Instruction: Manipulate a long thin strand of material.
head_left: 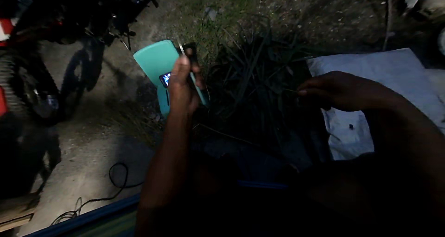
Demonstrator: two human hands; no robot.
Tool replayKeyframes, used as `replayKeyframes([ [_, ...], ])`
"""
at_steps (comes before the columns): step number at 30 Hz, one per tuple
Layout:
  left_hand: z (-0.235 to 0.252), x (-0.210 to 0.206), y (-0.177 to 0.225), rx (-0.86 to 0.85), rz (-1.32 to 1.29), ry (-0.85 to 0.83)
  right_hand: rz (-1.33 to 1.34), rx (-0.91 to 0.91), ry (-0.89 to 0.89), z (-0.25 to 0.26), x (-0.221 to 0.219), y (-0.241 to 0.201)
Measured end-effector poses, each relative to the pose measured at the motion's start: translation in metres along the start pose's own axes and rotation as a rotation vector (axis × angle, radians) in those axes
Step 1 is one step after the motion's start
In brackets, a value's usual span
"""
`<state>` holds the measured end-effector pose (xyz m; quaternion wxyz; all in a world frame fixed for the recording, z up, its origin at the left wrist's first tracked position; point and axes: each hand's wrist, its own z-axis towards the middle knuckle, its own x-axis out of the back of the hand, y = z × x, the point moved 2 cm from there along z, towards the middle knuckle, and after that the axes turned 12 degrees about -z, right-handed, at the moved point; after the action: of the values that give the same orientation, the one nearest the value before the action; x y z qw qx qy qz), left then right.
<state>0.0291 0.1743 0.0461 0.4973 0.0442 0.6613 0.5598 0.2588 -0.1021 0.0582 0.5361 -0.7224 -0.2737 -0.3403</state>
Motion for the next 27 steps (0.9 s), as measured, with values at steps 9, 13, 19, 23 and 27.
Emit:
replayKeyframes([
  [9,-0.015,-0.013,-0.028,0.069,0.067,-0.07,0.003,-0.049,0.073,0.002,-0.002,-0.005],
  [13,-0.02,-0.022,-0.039,0.158,0.176,-0.207,0.005,-0.005,0.003,0.001,-0.004,-0.008],
  [19,-0.006,-0.005,-0.006,0.001,0.22,-0.164,0.037,0.002,-0.051,-0.011,0.006,0.002],
  [23,-0.001,0.009,0.016,-0.101,0.226,-0.136,0.035,0.003,-0.064,-0.018,0.011,0.012],
  [27,0.001,0.023,0.033,-0.143,0.228,-0.114,0.013,-0.039,-0.039,-0.027,0.017,0.027],
])
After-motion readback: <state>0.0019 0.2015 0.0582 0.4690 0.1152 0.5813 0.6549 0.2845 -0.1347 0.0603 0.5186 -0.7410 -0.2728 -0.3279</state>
